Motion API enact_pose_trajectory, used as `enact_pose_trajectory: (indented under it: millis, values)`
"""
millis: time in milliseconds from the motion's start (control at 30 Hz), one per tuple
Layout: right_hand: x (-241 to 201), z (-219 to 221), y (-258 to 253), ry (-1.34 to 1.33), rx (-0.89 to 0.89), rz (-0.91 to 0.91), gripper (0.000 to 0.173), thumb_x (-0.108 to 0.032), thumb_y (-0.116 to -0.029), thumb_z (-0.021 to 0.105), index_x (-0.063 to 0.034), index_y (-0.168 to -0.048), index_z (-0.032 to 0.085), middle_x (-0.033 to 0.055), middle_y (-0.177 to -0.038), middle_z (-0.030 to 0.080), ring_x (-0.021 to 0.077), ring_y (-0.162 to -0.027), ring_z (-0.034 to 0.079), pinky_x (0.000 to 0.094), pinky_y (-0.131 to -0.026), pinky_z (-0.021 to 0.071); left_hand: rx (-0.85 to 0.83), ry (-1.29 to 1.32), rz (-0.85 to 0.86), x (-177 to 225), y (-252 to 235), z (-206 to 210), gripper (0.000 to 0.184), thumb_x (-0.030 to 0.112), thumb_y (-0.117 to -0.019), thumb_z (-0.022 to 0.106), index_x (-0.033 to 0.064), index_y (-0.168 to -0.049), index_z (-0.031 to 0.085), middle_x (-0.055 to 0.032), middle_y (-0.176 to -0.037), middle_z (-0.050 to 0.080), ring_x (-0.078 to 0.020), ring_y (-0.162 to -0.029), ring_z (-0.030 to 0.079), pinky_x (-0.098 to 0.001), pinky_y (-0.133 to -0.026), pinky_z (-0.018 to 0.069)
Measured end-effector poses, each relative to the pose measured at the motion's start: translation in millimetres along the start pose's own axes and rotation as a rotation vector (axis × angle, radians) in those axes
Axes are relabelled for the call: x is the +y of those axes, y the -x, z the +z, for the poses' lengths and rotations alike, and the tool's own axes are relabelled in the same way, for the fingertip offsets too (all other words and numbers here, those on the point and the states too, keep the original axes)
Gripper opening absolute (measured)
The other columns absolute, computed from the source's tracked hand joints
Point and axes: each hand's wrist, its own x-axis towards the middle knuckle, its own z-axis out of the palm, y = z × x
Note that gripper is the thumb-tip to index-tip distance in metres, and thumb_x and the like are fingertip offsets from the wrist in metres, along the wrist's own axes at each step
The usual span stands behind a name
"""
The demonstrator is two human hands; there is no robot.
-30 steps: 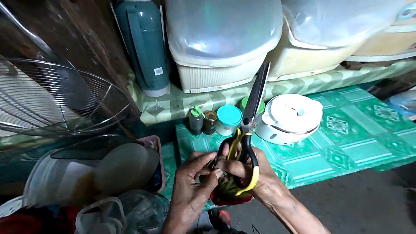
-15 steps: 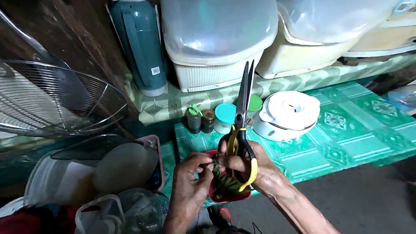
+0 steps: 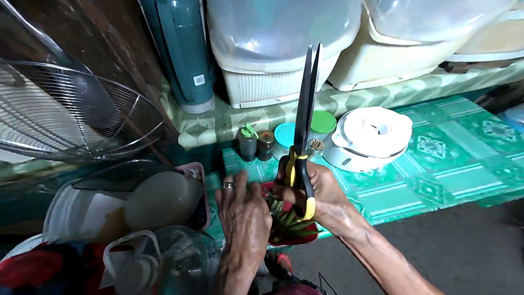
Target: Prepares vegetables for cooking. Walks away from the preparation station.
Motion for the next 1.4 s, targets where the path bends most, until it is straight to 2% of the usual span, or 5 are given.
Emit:
enact_pose_trajectory:
  millis: [200, 300, 767, 1000, 1400]
  values:
    - [7, -16, -11, -0.249, -0.097, -0.011, 0.016, 0.001, -0.0808, 0.066, -0.0097, -0.092, 0.062, 0.0007, -0.073, 0.067, 0.0084, -0.066, 0.067, 0.0212, -0.060, 0.0580, -0.106, 1.084, -0.276, -22, 0, -13, 0.033, -0.002, -0.0988, 0.042, 0.0074, -0.090, 0.072, 0.0014, -0.081, 0.073, -0.0051, -0.073, 0.069, -0.0215, -0.070, 0.0578]
    - [4, -20, -12, -0.182, -0.175, -0.040, 0.015, -0.001, -0.0806, 0.067, -0.0104, -0.092, 0.063, -0.0016, -0.072, 0.068, 0.0056, -0.064, 0.066, 0.0173, -0.057, 0.0553, -0.200, 1.292, -0.419, -16, 2, -16, 0.034, -0.001, -0.0942, 0.041, 0.0111, -0.084, 0.071, 0.0055, -0.065, 0.063, 0.0020, -0.051, 0.050, -0.0128, -0.049, 0.0421]
    - [0, -34, -5, -0.221, -0.120, -0.026, 0.014, 0.000, -0.0816, 0.065, -0.0091, -0.092, 0.062, 0.0004, -0.072, 0.066, 0.0065, -0.062, 0.065, 0.0175, -0.054, 0.0547, -0.225, 1.090, -0.235, -9, 3, -13, 0.014, 0.007, -0.0967, 0.064, 0.0094, -0.099, 0.077, 0.0081, -0.063, 0.056, 0.0046, -0.048, 0.040, -0.0112, -0.045, 0.0341]
    - [16, -55, 34, -0.096, -0.195, 0.099, 0.044, -0.058, -0.0931, 0.064, -0.0144, -0.098, 0.067, -0.0004, -0.073, 0.066, 0.0085, -0.060, 0.064, 0.0215, -0.052, 0.0548, -0.054, 1.067, -0.518, -25, -3, -2, 0.015, 0.006, -0.0983, 0.061, 0.0081, -0.097, 0.076, 0.0078, -0.054, 0.047, 0.0007, -0.041, 0.037, -0.0143, -0.040, 0.0338]
    - [63, -45, 108, -0.352, -0.580, 0.614, 0.053, -0.071, -0.0910, 0.059, -0.0188, -0.097, 0.065, -0.0076, -0.070, 0.064, 0.0036, -0.054, 0.060, 0.0196, -0.045, 0.0478, -0.137, 0.894, -0.643, -38, -10, 11, 0.019, 0.005, -0.1024, 0.055, 0.0016, -0.099, 0.074, 0.0056, -0.057, 0.046, -0.0009, -0.044, 0.035, -0.0167, -0.043, 0.0318]
